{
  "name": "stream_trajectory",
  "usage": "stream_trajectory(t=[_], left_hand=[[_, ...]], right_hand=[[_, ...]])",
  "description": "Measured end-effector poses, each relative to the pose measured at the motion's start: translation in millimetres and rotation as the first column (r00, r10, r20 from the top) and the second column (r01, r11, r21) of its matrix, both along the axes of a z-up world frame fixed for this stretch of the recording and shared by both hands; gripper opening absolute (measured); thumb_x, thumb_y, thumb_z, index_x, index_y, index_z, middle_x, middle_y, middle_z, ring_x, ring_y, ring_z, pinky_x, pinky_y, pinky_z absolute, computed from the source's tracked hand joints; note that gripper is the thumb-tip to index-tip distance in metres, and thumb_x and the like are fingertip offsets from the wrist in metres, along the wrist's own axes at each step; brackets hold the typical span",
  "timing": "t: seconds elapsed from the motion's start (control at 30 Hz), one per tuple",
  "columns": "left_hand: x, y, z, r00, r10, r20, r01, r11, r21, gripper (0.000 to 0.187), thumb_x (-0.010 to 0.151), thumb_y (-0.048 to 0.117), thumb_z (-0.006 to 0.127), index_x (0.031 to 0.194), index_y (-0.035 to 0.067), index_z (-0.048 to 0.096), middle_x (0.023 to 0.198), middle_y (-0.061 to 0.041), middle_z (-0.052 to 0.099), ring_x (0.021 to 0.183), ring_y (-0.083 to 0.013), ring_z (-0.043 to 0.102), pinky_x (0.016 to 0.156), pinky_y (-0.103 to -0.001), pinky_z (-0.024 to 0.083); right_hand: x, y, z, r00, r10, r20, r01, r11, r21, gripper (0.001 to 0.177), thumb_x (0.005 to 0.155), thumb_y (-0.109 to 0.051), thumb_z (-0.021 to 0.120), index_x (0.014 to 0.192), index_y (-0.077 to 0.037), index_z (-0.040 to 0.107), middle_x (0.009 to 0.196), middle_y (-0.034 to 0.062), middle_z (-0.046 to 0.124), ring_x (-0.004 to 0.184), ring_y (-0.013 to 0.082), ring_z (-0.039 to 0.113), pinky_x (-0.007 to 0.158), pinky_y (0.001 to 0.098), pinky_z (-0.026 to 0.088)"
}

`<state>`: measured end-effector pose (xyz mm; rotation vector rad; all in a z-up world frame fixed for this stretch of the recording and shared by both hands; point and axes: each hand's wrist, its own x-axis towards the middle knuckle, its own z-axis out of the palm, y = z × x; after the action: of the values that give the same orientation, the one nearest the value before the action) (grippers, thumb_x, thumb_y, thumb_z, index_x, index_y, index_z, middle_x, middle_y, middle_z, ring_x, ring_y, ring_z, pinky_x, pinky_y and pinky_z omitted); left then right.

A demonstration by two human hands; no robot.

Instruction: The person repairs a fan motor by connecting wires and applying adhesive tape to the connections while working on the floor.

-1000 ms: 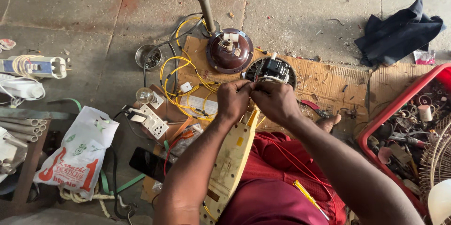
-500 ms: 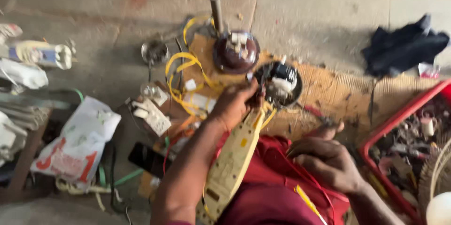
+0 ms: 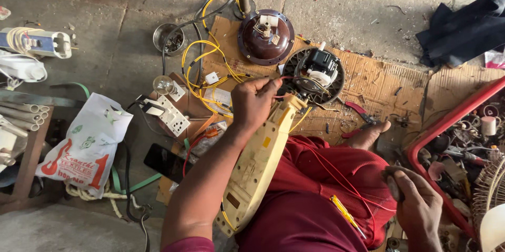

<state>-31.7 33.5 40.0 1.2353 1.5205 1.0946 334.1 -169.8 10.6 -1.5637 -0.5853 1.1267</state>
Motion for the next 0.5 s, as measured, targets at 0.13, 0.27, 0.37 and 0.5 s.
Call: stream_trajectory(t=[0.13,0.27,0.37,0.5], left_hand=[[-16,15,-14,0.66,-0.037,0.75,0.392,0.869,-0.302,0.017,0.098,0.012,0.071,0.093,-0.003,0.077,0.086,-0.006,0.074,0.069,-0.0105,0.056,0.061,-0.024,0.045],[-18,19,-17,0.499,-0.036,0.866,0.564,0.772,-0.293,0.014,0.096,0.011,0.068,0.1,0.0,0.073,0.098,-0.007,0.073,0.082,-0.0105,0.061,0.065,-0.022,0.045],[-19,16,-23,0.387,-0.03,0.922,0.603,0.764,-0.229,0.018,0.097,0.017,0.071,0.101,-0.001,0.073,0.098,-0.007,0.069,0.082,-0.0103,0.058,0.064,-0.021,0.043],[-20,23,-43,0.288,0.053,0.956,0.618,0.752,-0.229,0.021,0.097,0.022,0.076,0.102,0.002,0.072,0.098,-0.006,0.068,0.074,-0.0066,0.051,0.055,-0.016,0.035]], right_hand=[[-9,1,-2,0.877,0.084,0.474,-0.092,0.996,-0.007,0.024,0.106,-0.011,0.068,0.126,0.003,0.071,0.108,0.0085,0.073,0.097,0.0123,0.066,0.086,0.0246,0.052],[-29,0,3,0.52,0.181,0.835,-0.281,0.959,-0.032,0.036,0.091,-0.015,0.078,0.124,-0.001,0.07,0.107,0.0087,0.072,0.094,0.0163,0.068,0.085,0.0308,0.054],[-40,-4,7,0.403,0.221,0.888,-0.321,0.943,-0.089,0.047,0.082,-0.015,0.083,0.125,-0.002,0.067,0.104,0.0077,0.071,0.092,0.0199,0.068,0.084,0.0337,0.054],[-48,-10,8,0.388,0.262,0.884,-0.278,0.947,-0.159,0.054,0.075,-0.017,0.086,0.124,-0.003,0.066,0.102,0.0067,0.073,0.092,0.0212,0.069,0.084,0.0366,0.055]])
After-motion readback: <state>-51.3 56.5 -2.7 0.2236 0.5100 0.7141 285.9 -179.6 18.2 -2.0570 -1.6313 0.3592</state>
